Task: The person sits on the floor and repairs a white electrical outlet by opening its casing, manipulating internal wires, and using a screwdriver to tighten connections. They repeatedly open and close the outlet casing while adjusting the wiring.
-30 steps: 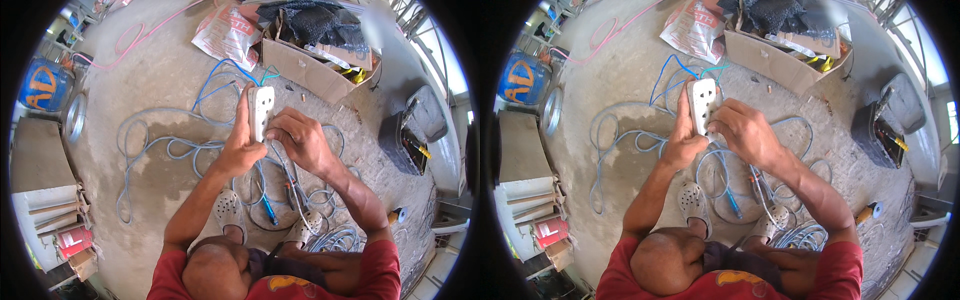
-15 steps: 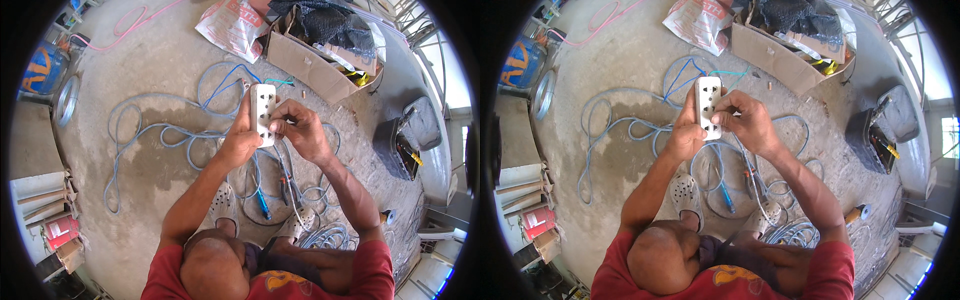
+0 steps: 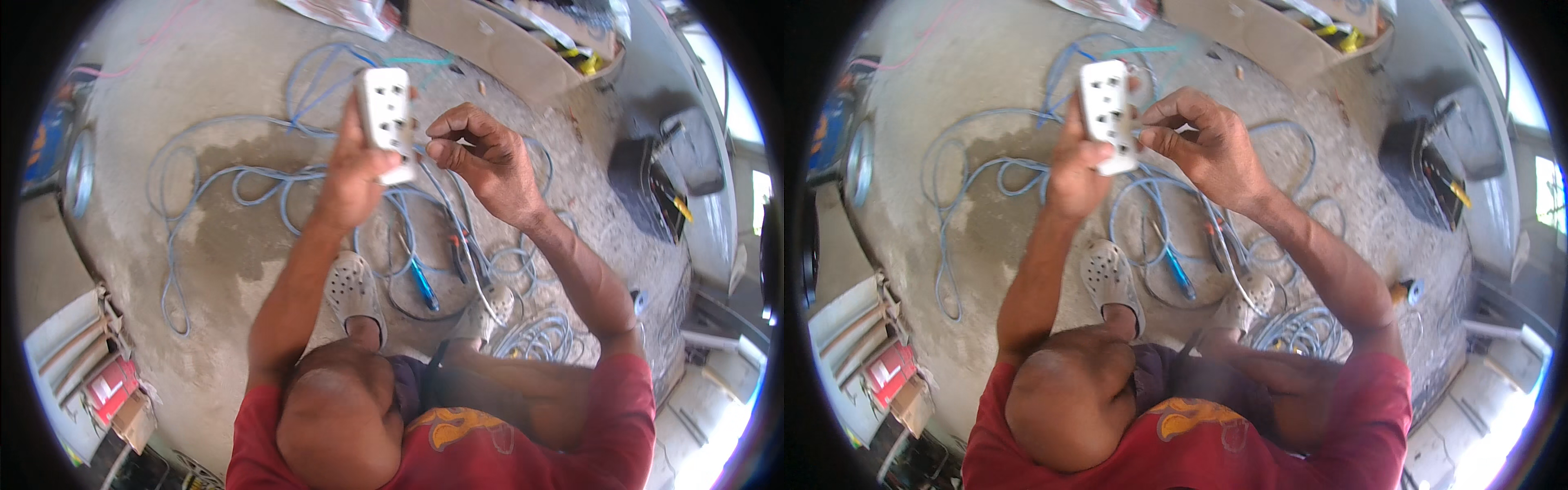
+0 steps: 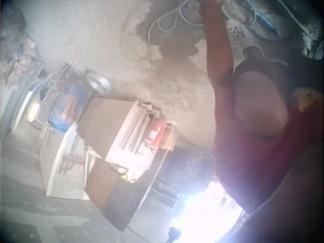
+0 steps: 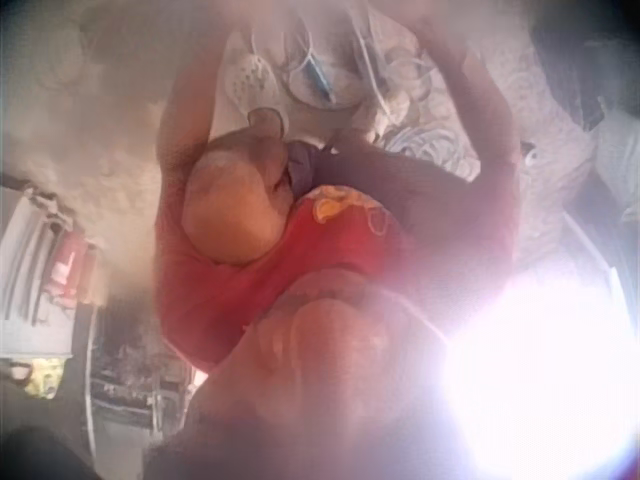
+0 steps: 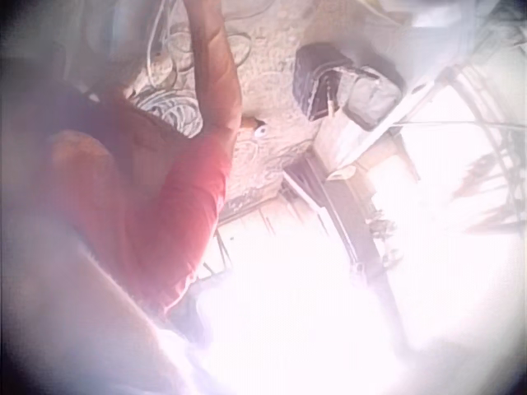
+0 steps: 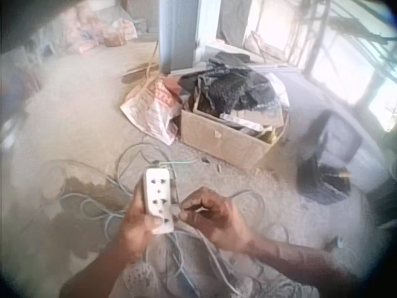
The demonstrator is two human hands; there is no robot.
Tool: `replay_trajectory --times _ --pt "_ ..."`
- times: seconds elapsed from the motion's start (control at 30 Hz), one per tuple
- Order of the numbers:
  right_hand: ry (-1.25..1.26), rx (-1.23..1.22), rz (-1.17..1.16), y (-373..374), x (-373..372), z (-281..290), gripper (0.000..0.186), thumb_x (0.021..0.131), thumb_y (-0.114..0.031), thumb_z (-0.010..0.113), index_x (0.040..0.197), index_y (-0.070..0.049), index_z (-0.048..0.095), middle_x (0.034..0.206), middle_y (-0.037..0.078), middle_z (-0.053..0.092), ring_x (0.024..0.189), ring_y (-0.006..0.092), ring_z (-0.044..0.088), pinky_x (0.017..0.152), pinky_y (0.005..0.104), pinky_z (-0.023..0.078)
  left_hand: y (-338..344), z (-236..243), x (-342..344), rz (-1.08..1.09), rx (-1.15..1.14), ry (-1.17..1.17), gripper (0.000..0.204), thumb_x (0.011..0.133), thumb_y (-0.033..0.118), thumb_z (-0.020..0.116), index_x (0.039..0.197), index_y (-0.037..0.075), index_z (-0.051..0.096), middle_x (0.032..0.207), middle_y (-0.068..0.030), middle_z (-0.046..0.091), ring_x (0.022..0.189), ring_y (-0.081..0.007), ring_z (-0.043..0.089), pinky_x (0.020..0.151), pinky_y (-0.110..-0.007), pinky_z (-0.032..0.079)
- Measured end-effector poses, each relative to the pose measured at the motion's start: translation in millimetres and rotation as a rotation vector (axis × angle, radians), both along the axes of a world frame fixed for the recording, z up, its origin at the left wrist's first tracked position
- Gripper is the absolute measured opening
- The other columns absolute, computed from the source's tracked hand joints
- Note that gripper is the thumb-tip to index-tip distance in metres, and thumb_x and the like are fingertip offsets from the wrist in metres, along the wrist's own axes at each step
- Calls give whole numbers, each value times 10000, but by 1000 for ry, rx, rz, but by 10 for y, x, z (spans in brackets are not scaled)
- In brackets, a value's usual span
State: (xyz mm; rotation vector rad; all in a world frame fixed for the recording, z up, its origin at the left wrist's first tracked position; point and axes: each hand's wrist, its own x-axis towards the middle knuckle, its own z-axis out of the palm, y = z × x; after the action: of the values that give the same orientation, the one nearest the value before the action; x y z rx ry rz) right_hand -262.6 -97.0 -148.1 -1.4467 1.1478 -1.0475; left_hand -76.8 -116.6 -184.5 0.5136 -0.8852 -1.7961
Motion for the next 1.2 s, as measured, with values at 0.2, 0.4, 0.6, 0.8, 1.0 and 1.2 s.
replay_trajectory --times 0.2,0.4,0.6,0.8,1.0,1.2 --pt "544 -178 148 766 -595 -1039 136 818 -75 689 933 -30 631 881 128 622 801 302 649 674 390 534 -13 33 79 50 -32 -132 789 738 41 544 1468 90 247 1368 -149 474 1108 -201 525 835 -356 577" --pt "1020 476 587 1778 59 -1869 656 765 -439 743 1204 -17 498 1125 227 582 938 427 645 820 487 537 -39 22 70 31 63 -24 851 706 47 557 1486 93 221 1363 -165 474 1038 -264 587 799 -395 580" --pt "928 375 523 1846 -83 -2031 512 803 -270 666 1196 3 485 1073 255 604 895 456 640 769 528 521 -19 32 139 37 45 95 945 653 5 558 1515 128 191 1361 -151 444 1010 -235 566 743 -350 561" --pt "729 653 472 1392 -724 -1012 385 819 -171 590 1169 -12 585 1000 248 659 903 425 649 828 500 497 -59 -40 289 13 12 147 975 622 42 558 1518 144 188 1382 -168 443 1002 -233 572 752 -350 564" --pt "612 71 138 841 -751 660 404 762 33 658 1160 -40 652 925 130 658 724 236 662 632 324 513 -47 3 261 64 -84 -16 988 636 -48 537 1530 146 164 1375 -157 454 992 -204 576 738 -324 554" --pt "651 -202 52 753 -612 863 421 732 43 706 1142 -42 663 939 112 662 731 213 679 617 307 537 52 122 69 28 -61 -182 1023 655 -107 513 1553 151 96 1395 -139 458 993 -175 573 765 -299 540"
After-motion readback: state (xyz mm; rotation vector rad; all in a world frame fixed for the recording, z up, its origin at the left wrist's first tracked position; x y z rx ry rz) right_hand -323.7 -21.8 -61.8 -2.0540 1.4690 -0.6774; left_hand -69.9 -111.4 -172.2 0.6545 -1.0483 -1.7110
